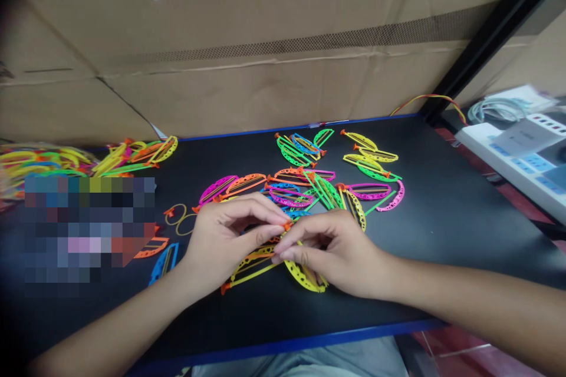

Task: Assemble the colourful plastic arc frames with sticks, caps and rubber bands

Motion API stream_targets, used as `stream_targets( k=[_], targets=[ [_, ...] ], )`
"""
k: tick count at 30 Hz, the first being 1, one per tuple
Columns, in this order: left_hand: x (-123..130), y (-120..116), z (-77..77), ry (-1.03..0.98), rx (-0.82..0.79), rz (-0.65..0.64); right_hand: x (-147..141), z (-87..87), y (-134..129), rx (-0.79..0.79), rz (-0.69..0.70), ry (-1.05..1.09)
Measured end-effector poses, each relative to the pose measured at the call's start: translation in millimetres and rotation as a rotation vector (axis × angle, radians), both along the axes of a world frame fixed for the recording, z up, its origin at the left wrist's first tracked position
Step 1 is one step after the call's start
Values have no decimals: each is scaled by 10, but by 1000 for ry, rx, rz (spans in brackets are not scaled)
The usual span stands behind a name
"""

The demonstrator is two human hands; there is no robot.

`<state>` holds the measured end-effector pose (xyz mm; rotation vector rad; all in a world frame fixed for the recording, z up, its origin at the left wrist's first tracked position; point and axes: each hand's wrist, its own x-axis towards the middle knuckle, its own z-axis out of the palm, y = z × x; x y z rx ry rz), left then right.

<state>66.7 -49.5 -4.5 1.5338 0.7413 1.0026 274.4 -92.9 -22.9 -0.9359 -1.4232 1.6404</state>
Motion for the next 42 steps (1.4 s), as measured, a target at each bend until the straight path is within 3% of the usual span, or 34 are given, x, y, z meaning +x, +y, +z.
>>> stream_targets(
  k=[6,10,13,18,25,31,36,39,42],
  targets=[
    [-23,-5,5,55,103,-21,8,4,3,-47,16,46],
    [-64,18,58,131,222,-72,46,79,25,77,-20,-51],
    [-159,109,105,240,306,-53,150,168,110,291,-174,-181],
    [-453,391,79,486,376,155,416,233,407,541,-508,-363],
    [-633,575,-73,856,521,93,783,142,786,706,-467,-718],
    [-641,587,-75,920,562,105,1047,140,933,908,-383,-1125],
    [-705,622,-61,912,560,131,981,187,846,946,-236,-1275],
    [-804,664,-4,962,603,194,965,268,820,1003,-276,-1267],
    [-918,719,47,1051,586,270,1070,346,873,1024,-457,-1318]
  ],
)
